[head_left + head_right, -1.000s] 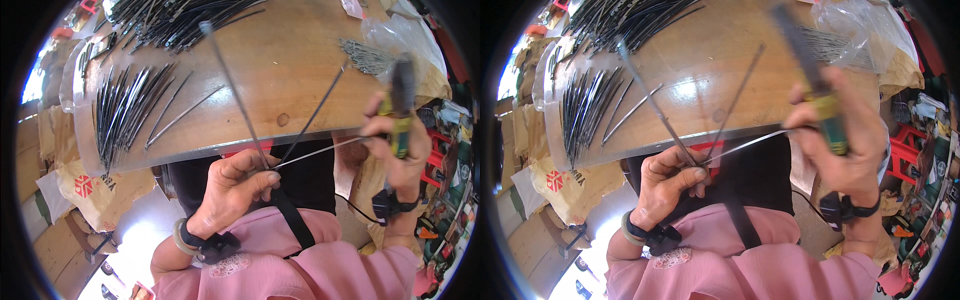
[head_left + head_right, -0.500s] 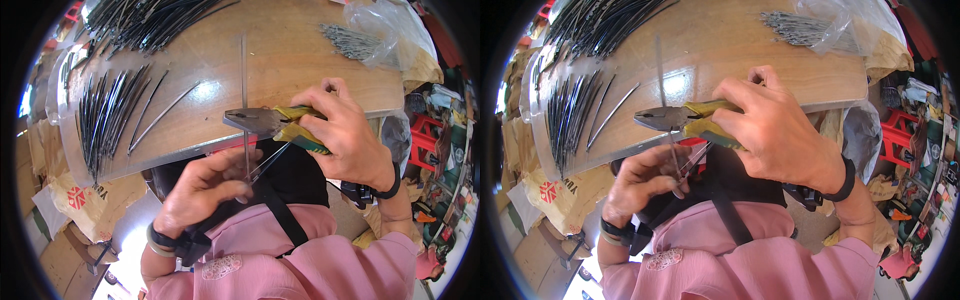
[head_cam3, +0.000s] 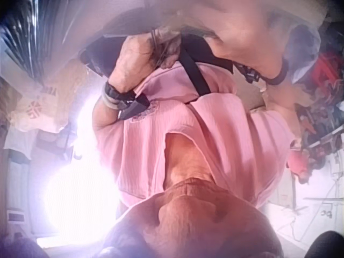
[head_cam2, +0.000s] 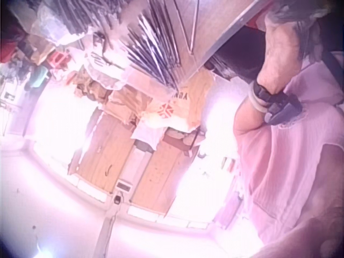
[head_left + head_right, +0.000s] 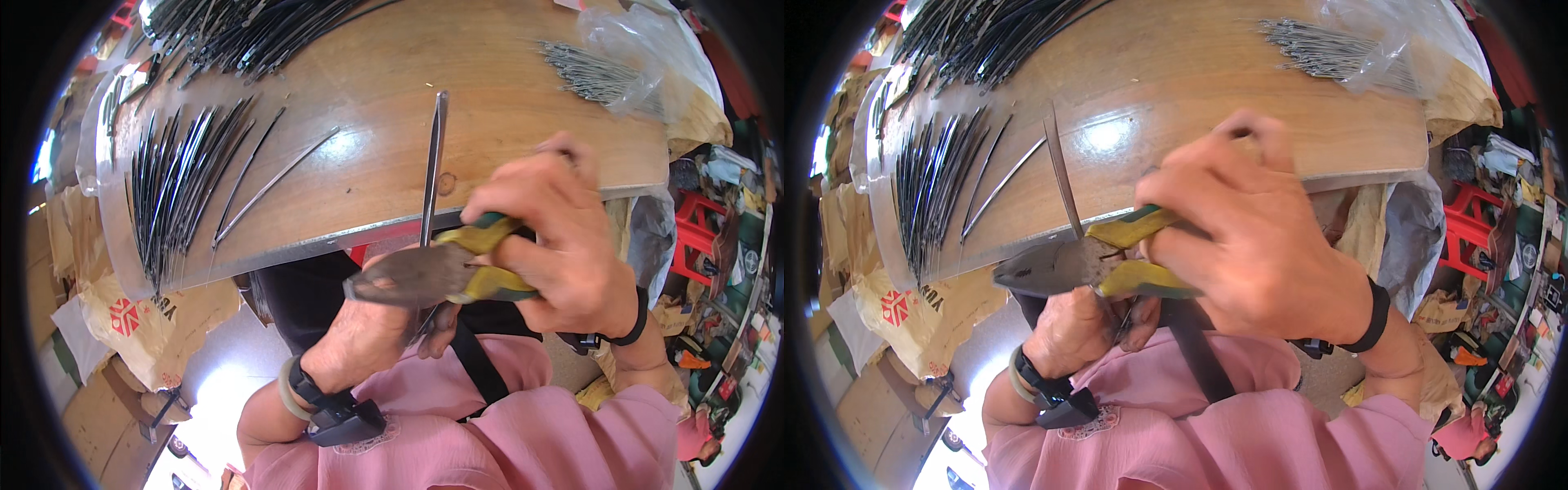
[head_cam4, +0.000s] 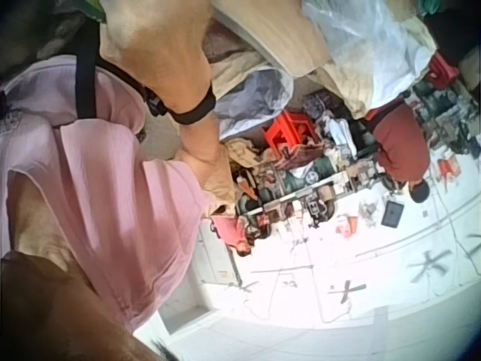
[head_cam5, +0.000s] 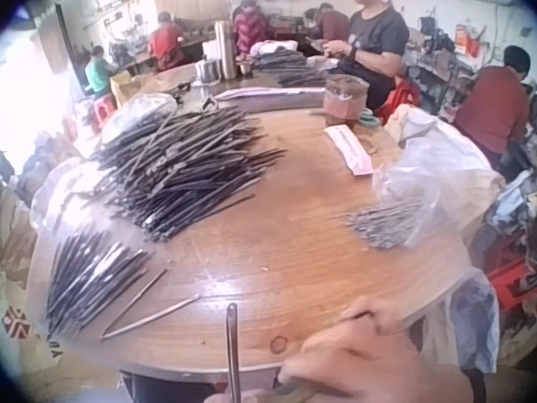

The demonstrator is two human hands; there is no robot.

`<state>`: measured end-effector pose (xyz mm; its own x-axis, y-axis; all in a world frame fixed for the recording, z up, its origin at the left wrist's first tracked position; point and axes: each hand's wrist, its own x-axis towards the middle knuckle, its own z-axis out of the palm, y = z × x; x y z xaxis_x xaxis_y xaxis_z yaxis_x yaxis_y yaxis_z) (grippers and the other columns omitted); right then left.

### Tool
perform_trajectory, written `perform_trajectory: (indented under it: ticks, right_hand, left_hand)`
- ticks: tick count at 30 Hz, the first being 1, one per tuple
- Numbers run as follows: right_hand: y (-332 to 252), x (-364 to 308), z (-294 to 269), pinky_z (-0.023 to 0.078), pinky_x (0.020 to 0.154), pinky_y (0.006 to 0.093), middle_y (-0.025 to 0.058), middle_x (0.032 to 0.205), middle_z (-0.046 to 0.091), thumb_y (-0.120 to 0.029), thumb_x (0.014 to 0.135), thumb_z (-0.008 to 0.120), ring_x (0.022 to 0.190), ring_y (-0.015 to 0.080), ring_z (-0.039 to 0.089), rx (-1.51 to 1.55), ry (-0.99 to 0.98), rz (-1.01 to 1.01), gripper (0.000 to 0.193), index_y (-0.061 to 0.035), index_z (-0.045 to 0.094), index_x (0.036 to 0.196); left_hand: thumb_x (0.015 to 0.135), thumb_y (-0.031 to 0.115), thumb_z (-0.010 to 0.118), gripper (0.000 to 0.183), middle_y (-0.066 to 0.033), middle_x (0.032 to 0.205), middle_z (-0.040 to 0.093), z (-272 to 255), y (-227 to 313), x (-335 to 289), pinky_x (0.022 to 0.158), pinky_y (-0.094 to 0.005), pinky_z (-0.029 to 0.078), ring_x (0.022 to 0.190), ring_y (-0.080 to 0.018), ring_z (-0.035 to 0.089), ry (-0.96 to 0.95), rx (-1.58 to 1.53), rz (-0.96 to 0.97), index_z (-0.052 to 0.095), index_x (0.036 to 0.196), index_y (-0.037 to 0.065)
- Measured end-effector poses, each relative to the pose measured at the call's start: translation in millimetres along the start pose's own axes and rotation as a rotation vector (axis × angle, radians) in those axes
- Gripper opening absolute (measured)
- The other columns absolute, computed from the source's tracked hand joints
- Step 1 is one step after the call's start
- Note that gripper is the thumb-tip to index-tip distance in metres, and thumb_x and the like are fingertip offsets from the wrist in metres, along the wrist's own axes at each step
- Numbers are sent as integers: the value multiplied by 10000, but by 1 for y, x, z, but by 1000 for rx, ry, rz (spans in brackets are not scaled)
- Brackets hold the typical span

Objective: The person uses pliers to wrap and tighten a thin wire around a bundle of metal rods. They pick up individual rods from a large pile, align them, and secure them together using the wire.

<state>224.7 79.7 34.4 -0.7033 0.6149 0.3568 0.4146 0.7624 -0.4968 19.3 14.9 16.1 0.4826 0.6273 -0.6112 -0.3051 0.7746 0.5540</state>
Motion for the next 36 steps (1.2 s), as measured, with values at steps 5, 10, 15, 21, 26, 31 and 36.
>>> perform_trajectory:
  ticks: [5, 10, 15, 21, 26, 31, 36]
  right_hand:
    - [2, -31, -13, 446, 788, 435, 131, 1055, 613, -38, 632, 730, 861, 294, 595, 160, 36, 357, 220, 16, 643, 826]
    - [-8, -46, -17, 507, 823, 346, 151, 1144, 600, -158, 765, 785, 989, 281, 639, 307, -173, 449, 290, 47, 687, 946]
    - [-11, -43, -10, 497, 850, 360, 177, 1168, 588, -166, 733, 808, 1009, 323, 624, 405, -329, 448, 362, 32, 671, 1004]
    - [-14, -37, 11, 527, 654, 391, 173, 922, 541, -123, 704, 702, 823, 329, 603, 154, -281, 203, 266, 40, 574, 871]
    - [-4, -3, 22, 519, 598, 360, 157, 860, 533, -174, 742, 706, 776, 304, 598, 220, -232, 133, 271, 37, 584, 861]
    - [14, 4, 0, 534, 668, 373, 183, 942, 590, -200, 790, 718, 821, 324, 624, 211, -202, 181, 284, 34, 618, 916]
    - [83, 1, -42, 542, 704, 397, 157, 1061, 610, 13, 650, 686, 839, 351, 635, -314, 10, 235, 252, 27, 625, 894]
  left_hand:
    - [995, 159, 560, 176, -37, 617, 512, -1, -5, 3, 406, -227, 304, 442, -88, 404, 63, -213, 98, 605, 1016, -11]
    - [977, 87, 586, 120, -1, 691, 539, 4, -5, -5, 447, -194, 306, 522, -42, 404, 152, -35, 358, 606, 1022, -21]
    - [969, -4, 561, 69, 27, 706, 524, 7, -5, -7, 508, -180, 307, 597, -19, 393, 203, 165, 476, 612, 1013, -19]
    - [952, -3, 554, 54, -9, 689, 566, -9, -9, -7, 471, -196, 327, 536, -41, 442, 332, 149, 380, 605, 968, -13]
    - [920, 84, 616, 93, -47, 614, 528, -25, 14, -13, 368, -209, 283, 388, -87, 386, 490, 236, 531, 552, 920, 17]
    - [899, 91, 610, 98, -37, 550, 490, -46, 32, -23, 373, -199, 278, 381, -82, 386, 548, 390, 460, 563, 924, 8]
    - [921, 28, 579, 63, -38, 729, 604, -83, 38, -50, 423, -190, 328, 466, -52, 421, 867, 449, 631, 588, 976, 1]
